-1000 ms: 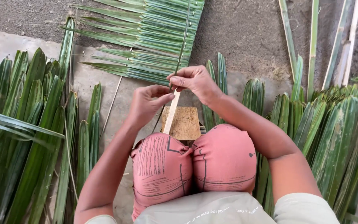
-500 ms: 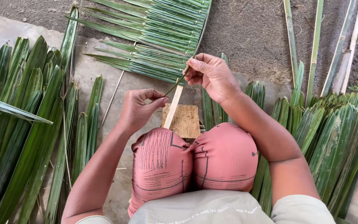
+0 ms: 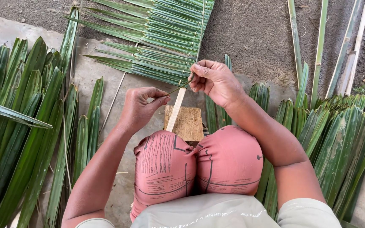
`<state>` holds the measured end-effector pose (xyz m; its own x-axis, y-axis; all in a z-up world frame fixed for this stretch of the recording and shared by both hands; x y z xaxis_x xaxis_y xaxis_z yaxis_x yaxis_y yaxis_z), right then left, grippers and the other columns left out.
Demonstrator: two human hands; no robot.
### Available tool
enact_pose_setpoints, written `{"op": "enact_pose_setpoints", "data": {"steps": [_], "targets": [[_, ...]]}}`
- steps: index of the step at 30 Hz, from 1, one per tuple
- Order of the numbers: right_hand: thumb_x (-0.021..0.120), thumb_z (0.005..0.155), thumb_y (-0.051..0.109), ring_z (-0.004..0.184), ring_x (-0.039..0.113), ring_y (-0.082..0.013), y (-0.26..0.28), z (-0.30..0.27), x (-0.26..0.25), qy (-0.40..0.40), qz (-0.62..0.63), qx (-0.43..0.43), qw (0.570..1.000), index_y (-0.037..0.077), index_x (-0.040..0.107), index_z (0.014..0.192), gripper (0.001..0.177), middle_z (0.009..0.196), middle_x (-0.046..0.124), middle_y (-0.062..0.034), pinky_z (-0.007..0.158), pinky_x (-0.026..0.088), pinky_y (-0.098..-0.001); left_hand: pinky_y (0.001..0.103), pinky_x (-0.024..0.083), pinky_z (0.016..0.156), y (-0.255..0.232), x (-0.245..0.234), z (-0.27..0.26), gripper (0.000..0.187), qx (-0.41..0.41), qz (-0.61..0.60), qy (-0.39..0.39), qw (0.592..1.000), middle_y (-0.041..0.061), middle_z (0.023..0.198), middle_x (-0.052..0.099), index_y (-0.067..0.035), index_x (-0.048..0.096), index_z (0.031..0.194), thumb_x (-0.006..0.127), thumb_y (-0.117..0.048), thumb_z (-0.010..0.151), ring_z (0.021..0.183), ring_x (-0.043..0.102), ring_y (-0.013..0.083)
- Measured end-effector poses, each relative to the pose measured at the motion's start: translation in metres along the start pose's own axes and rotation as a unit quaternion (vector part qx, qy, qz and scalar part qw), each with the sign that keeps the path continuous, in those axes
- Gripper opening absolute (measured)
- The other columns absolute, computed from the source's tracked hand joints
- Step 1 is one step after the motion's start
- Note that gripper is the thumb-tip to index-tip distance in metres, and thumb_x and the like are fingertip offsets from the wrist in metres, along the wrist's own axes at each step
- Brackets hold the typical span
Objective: Weaving palm leaves onto a wooden spine to create a thatched panel
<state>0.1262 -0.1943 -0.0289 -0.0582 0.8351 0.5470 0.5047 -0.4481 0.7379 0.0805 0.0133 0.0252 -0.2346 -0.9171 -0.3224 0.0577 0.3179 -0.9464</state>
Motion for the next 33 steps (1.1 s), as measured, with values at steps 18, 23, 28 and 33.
{"op": "enact_pose_setpoints", "data": {"steps": [18,23,28,33], "targets": [[0.071,0.098,0.014,0.07,0.076,-0.0229,-0.007,0.0,-0.01,-0.039,0.018,0.01,0.999,0.005,0.066,0.096,0.011,0.08,0.075,-0.0158,0.064,0.064,-0.0301,0.035,0.055,0.078,0.013,-0.011,-0.008,0.007,-0.025,0.001,0.007,1.0,0.01,0.07,0.076,-0.008,0.081,0.093,0.08,-0.01,0.086,0.077,0.075,0.0215],[0.075,0.094,0.012,0.065,0.073,-0.024,-0.002,0.005,0.003,-0.019,-0.067,-0.018,0.997,0.004,0.065,0.096,0.013,0.076,0.072,-0.0166,0.06,0.062,-0.032,0.026,0.045,0.043,0.069,0.003,-0.021,0.023,-0.145,-0.082,0.054,0.985,0.011,0.062,0.071,0.002,0.077,0.109,0.076,-0.008,0.087,0.043,0.055,0.0119],[0.078,0.092,0.017,0.065,0.072,-0.0203,0.003,0.043,-0.055,-0.087,-0.106,-0.008,0.99,0.012,0.067,0.096,0.013,0.079,0.073,-0.0112,0.059,0.062,-0.0324,0.02,0.038,0.037,0.139,0.0,-0.071,0.031,-0.214,-0.202,0.07,0.953,0.01,0.057,0.064,0.004,0.071,0.113,0.078,-0.01,0.086,0.036,0.048,0.0089],[0.08,0.093,0.024,0.067,0.073,-0.0193,0.025,0.09,-0.189,-0.166,-0.084,-0.019,0.982,0.023,0.069,0.094,0.011,0.084,0.075,-0.0067,0.063,0.063,-0.0292,0.022,0.036,0.033,0.235,-0.026,-0.148,0.041,-0.275,-0.184,0.035,0.943,0.013,0.056,0.064,0.009,0.073,0.109,0.089,-0.009,0.076,0.032,0.047,0.0104]]}}
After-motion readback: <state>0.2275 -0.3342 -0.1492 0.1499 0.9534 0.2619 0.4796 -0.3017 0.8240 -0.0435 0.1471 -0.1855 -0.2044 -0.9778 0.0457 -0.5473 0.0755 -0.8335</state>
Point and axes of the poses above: each hand's wrist, its own z-axis towards the middle knuckle, its own x-axis out of the palm, y = z × x, the point moved 9 cm from there along z, towards the middle knuckle
